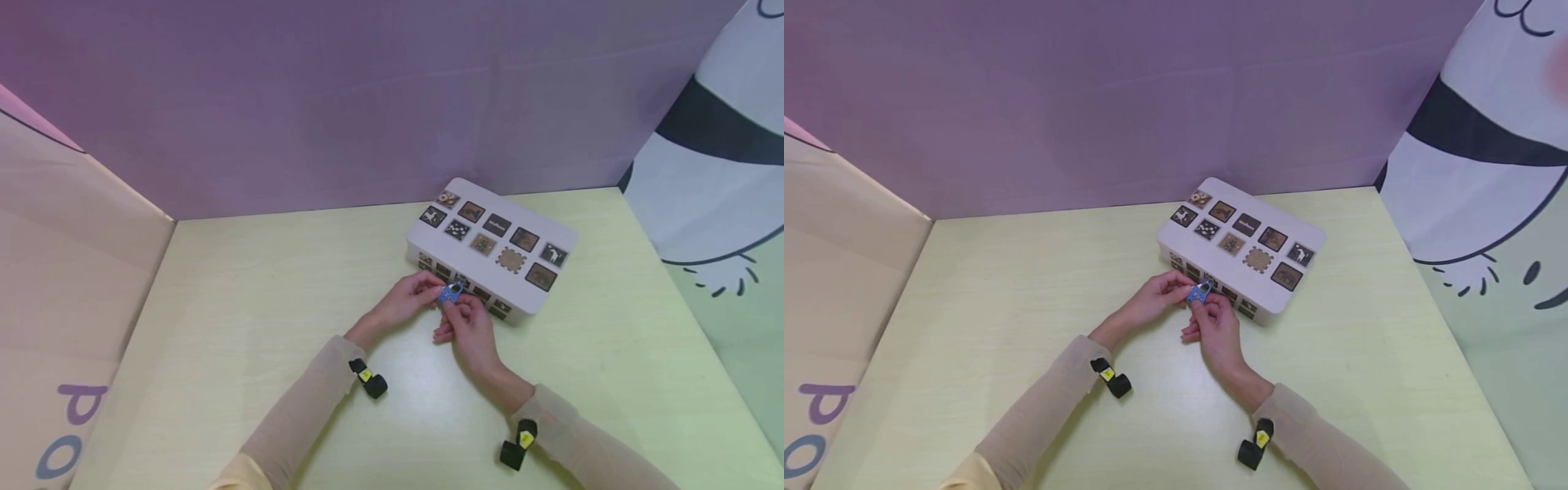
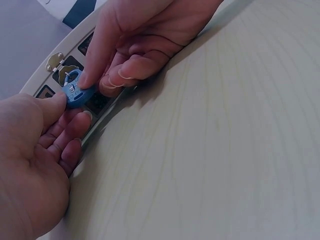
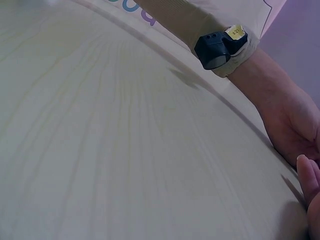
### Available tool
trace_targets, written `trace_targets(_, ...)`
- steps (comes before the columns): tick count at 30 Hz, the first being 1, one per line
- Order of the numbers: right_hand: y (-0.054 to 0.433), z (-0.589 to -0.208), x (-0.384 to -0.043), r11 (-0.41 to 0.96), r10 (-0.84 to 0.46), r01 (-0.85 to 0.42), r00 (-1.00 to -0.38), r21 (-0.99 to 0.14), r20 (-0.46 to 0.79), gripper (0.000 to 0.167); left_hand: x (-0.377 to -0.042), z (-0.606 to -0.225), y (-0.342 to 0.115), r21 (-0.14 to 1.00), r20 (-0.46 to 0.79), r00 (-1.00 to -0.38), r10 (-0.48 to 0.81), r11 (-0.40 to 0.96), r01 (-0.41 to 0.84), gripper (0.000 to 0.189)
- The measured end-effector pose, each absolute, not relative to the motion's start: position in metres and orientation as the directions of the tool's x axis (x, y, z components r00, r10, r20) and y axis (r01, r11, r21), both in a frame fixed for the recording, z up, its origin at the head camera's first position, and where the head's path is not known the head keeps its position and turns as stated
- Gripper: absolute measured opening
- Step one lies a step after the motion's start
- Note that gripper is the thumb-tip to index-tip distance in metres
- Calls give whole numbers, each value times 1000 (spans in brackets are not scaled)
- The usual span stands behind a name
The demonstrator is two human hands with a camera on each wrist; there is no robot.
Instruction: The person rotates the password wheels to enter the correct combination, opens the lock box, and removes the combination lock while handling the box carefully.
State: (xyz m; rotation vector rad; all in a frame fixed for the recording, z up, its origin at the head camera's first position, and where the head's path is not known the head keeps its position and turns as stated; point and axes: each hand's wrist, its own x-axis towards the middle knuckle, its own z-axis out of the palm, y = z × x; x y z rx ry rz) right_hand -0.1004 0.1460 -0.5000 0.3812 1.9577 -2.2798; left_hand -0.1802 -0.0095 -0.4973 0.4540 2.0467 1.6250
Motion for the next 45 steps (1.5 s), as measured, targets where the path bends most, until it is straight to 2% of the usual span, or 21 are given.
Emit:
trace_targets(17, 146, -501, -101, -154, 80, 252, -961, -955, -266, 22, -180, -496, -10, 970, -174, -827, 534, 240, -49, 21)
trace_targets(25, 145, -500, -101, -158, 93, 258, -957, -953, -275, 27, -180, -496, -9, 970, -174, -828, 532, 238, -51, 21)
trace_targets(45, 145, -499, -100, -171, 86, 267, -955, -949, -284, 23, -179, -496, -9, 970, -187, -828, 528, 233, -70, 21)
